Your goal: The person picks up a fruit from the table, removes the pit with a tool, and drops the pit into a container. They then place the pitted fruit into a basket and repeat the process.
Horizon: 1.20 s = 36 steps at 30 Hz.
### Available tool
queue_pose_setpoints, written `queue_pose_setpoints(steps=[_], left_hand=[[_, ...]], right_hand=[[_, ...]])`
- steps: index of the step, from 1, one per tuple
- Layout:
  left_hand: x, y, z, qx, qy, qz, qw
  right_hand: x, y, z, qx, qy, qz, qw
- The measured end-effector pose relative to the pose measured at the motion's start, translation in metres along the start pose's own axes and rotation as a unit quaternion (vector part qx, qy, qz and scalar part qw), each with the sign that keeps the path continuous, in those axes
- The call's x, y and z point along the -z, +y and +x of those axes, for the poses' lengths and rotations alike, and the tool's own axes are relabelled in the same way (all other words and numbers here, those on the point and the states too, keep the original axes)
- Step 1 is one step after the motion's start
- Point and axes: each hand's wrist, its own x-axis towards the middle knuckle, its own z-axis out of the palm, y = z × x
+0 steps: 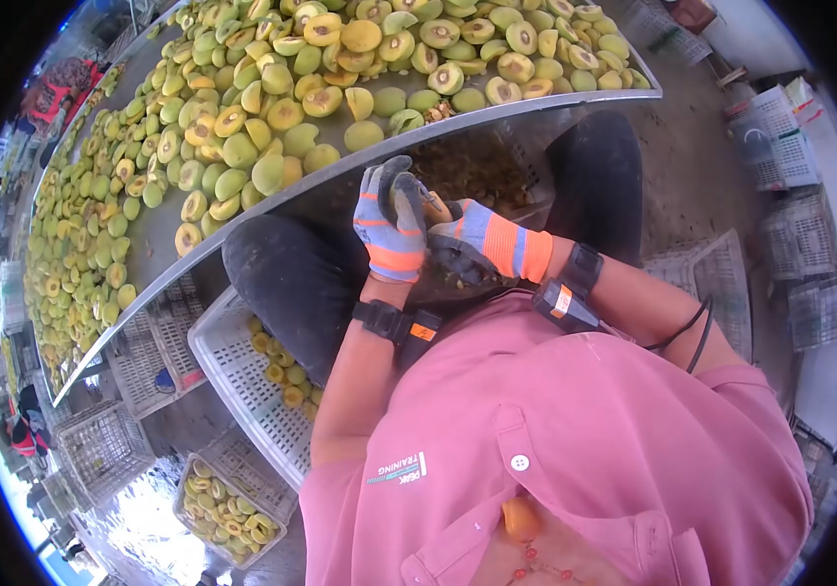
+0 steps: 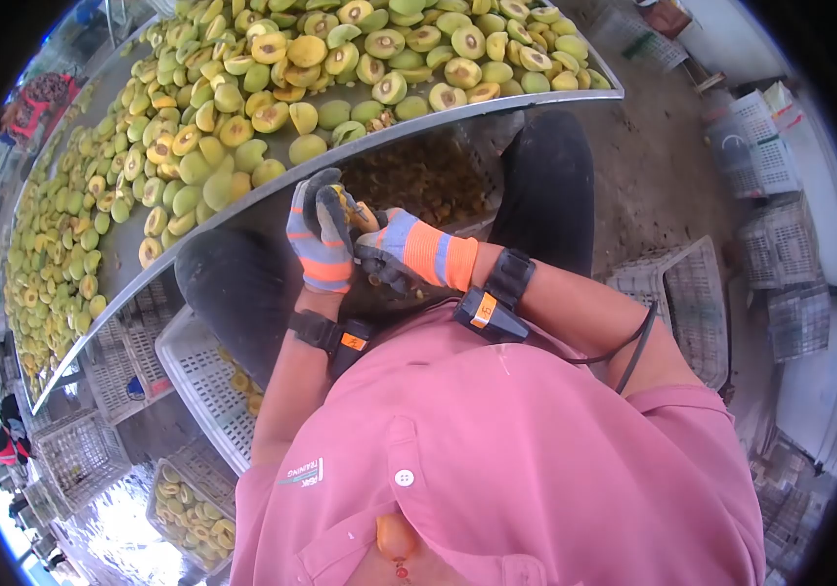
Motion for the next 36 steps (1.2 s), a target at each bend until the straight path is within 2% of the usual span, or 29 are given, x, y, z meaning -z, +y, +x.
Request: queue_pose_setpoints(steps=[1,5,10,11,14,16,18,19,20,21,22,25,26,27,29,30,32,33,35,36], left_hand=[[0.0,-0.002,0.0,-0.014,0.002,0.007,1.0],[0.006,0.002,0.003,-0.078,0.001,0.084,0.993],[0.01,0.01,0.005,-0.075,-0.058,0.174,0.98],[0.01,0.006,0.005,-0.075,-0.073,0.189,0.976],[0.005,-0.015,0.0,0.153,-0.092,-0.013,0.984],[0.002,-0.027,0.003,0.27,-0.119,-0.09,0.951],[-0.001,-0.028,0.005,0.36,-0.135,-0.137,0.913],[-0.004,-0.029,0.004,0.327,-0.122,-0.108,0.931],[-0.008,-0.029,0.002,0.293,-0.111,-0.078,0.947],[-0.011,-0.029,0.0,0.258,-0.099,-0.048,0.96],[-0.012,-0.029,-0.001,0.241,-0.086,-0.044,0.966],[-0.013,-0.029,-0.005,0.169,-0.067,-0.007,0.983],[-0.012,-0.028,-0.005,0.134,-0.075,0.022,0.988],[-0.011,-0.025,-0.004,0.098,-0.083,0.05,0.99],[-0.004,-0.021,0.004,0.07,-0.16,0.068,0.982],[-0.003,-0.017,0.008,0.056,-0.2,0.075,0.975],[-0.004,-0.012,0.006,0.113,-0.254,0.004,0.961],[-0.005,-0.009,0.007,0.14,-0.277,-0.032,0.95],[-0.007,-0.001,0.008,0.224,-0.23,-0.104,0.941],[-0.009,0.004,0.007,0.265,-0.206,-0.14,0.931]], right_hand=[[-0.001,-0.001,0.0,-0.011,-0.003,-0.002,1.0],[0.007,0.013,0.018,0.053,-0.015,-0.06,0.997],[0.011,0.015,0.02,0.101,-0.022,-0.155,0.983],[0.014,0.013,0.018,0.085,-0.032,-0.17,0.981],[0.025,0.006,0.012,0.009,-0.057,-0.191,0.98],[0.033,0.005,0.012,-0.075,-0.067,-0.18,0.979],[0.04,0.009,0.012,-0.084,-0.082,-0.161,0.98],[0.044,0.01,0.013,-0.087,-0.09,-0.153,0.98],[0.051,0.022,0.021,-0.106,-0.186,-0.014,0.977],[0.061,0.044,0.035,-0.121,-0.276,0.125,0.945],[0.061,0.049,0.038,-0.132,-0.36,0.259,0.887],[0.053,0.055,0.039,-0.167,-0.34,0.321,0.868],[0.054,0.053,0.04,-0.048,-0.352,0.193,0.915],[0.056,0.05,0.042,0.073,-0.352,0.059,0.931],[0.064,0.046,0.04,0.115,-0.33,-0.048,0.936],[0.068,0.035,0.03,0.035,-0.316,-0.017,0.948],[0.07,0.016,0.011,-0.109,-0.277,0.021,0.954],[0.073,0.016,0.011,-0.168,-0.284,0.09,0.94],[0.081,0.02,0.011,-0.279,-0.289,0.229,0.886],[0.081,0.021,0.017,-0.222,-0.434,0.253,0.835]])
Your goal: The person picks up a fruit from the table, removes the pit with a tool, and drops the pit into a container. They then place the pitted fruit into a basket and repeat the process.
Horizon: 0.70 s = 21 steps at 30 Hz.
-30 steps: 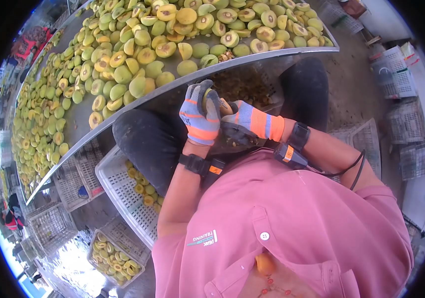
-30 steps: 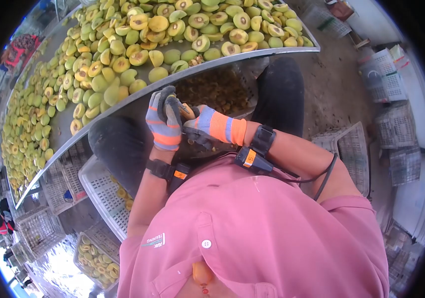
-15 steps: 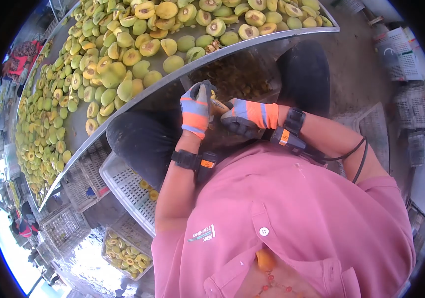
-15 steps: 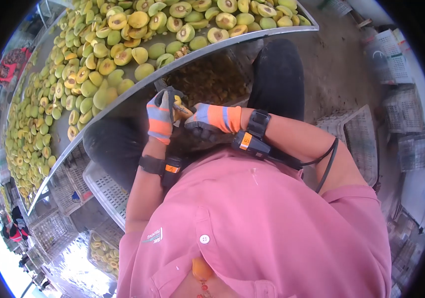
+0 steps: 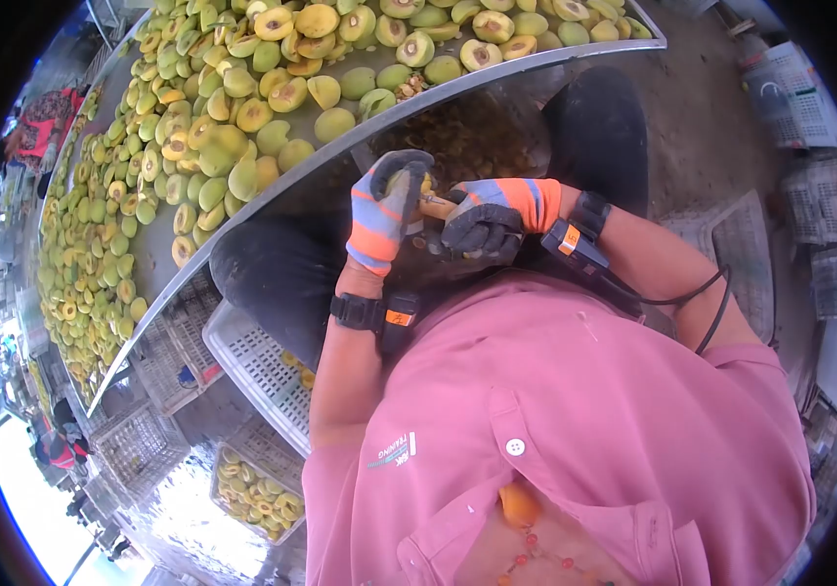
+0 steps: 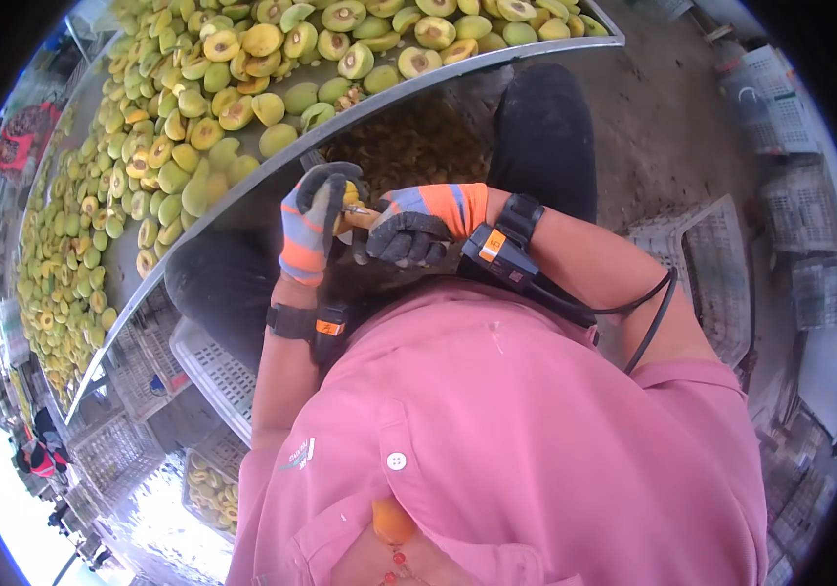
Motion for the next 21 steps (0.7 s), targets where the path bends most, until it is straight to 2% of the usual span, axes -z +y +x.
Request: queue_pose_setpoints(steps=[3,4,5,6,7,8,9,11,14,18,21], left_hand=[[-0.01,0.009,-0.014,-0.095,0.077,0.084,0.989],[-0.013,0.015,-0.018,-0.125,0.078,0.163,0.976],[-0.012,0.01,-0.018,-0.163,0.082,0.218,0.959],[-0.01,0.007,-0.02,-0.181,0.066,0.231,0.954],[-0.01,0.02,-0.022,-0.157,0.048,0.247,0.955],[-0.006,0.02,-0.022,-0.156,0.027,0.229,0.961],[-0.003,0.023,-0.021,-0.146,0.007,0.233,0.961],[-0.007,0.037,-0.023,-0.14,-0.024,0.227,0.963],[-0.014,0.063,-0.02,-0.186,-0.091,0.324,0.923],[-0.035,0.124,-0.027,-0.231,-0.234,0.368,0.87],[-0.042,0.133,-0.023,-0.177,-0.237,0.313,0.902]], right_hand=[[0.0,0.01,0.009,0.053,-0.105,0.086,0.989],[-0.008,0.019,0.005,0.095,0.019,-0.018,0.995],[-0.019,0.024,0.002,0.14,0.131,-0.139,0.972],[-0.03,0.025,0.007,0.133,0.184,-0.153,0.962],[-0.042,0.019,0.009,0.113,0.176,-0.194,0.958],[-0.047,0.016,0.012,0.14,0.216,-0.276,0.926],[-0.039,0.016,0.007,0.114,0.211,-0.285,0.928],[-0.041,0.015,0.002,0.135,0.185,-0.33,0.916],[-0.047,0.016,-0.013,0.134,0.127,-0.28,0.942],[-0.083,0.028,-0.026,0.097,0.034,-0.245,0.964],[-0.082,0.026,-0.032,0.058,-0.05,-0.097,0.992]])
